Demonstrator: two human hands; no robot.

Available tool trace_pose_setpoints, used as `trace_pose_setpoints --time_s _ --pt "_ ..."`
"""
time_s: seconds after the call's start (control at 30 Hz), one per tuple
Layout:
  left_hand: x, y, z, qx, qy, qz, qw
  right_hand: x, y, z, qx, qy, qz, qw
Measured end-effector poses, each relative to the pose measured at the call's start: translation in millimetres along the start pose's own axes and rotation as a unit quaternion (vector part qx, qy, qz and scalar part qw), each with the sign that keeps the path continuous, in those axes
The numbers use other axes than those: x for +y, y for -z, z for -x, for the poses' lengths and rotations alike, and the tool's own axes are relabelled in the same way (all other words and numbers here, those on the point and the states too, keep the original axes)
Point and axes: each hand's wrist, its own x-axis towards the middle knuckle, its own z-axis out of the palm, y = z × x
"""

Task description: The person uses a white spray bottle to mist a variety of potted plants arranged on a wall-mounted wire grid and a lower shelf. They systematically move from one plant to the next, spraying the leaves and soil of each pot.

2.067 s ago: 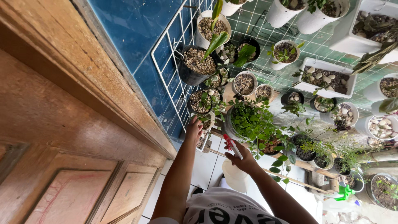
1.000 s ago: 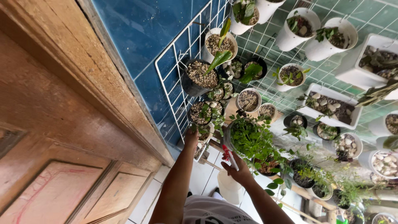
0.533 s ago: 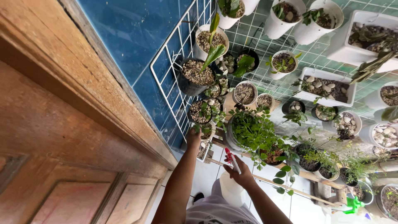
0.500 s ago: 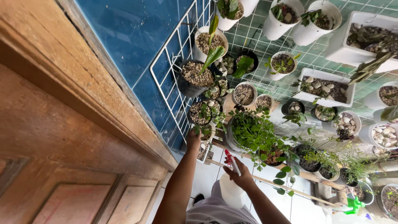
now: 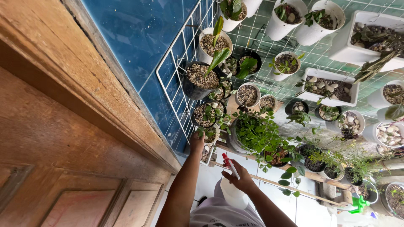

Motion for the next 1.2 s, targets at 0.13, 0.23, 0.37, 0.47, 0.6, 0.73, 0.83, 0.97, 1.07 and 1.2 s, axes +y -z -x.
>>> trace_pose_setpoints --time_s 0.13,0.23,0.37,0.47,0.6,0.73,0.83,0.97,1.07,1.2 --pt "0.0 0.2 -1.0 -0.017 -0.039 0.029 0.999 2.0 -0.9 0.8 0.004 -0.002 0.006 1.000" --pt "-0.5 0.4 -0.4 -0.029 -0.024 0.046 0.998 9.5 -0.2 -1.3 0.001 0.010 -0.008 1.000" --pt "-1.7 -1.9 -1.3 -0.050 0.032 0.125 0.990 12.4 2.9 -5.5 0.006 0.009 -0.009 1.000" --pt "-2.7 2.0 -0.2 -0.056 0.087 0.119 0.987 10.1 6.3 -3.3 0.005 0.009 -0.014 1.000" --pt "4.0 7.2 2.0 -0.062 0.126 0.141 0.980 7.7 8.8 0.0 -0.002 0.010 -0.023 1.000" --pt "22.0 9.2 6.4 -0.039 0.163 0.187 0.968 10.6 10.6 1.1 0.000 -0.004 -0.006 1.000" --pt "33.2 10.7 9.0 -0.041 0.182 0.237 0.953 11.6 13.0 4.0 -0.004 0.008 -0.005 1.000" --pt "31.1 9.1 8.0 -0.041 0.183 0.280 0.941 4.6 19.2 9.8 -0.006 -0.002 -0.010 1.000" --pt "18.5 5.9 3.5 -0.040 0.178 0.289 0.940 -0.2 21.4 15.6 -0.012 0.005 -0.013 1.000" --pt "4.8 3.8 2.5 -0.034 0.190 0.324 0.926 -4.5 18.8 19.8 -0.014 0.000 0.018 1.000"
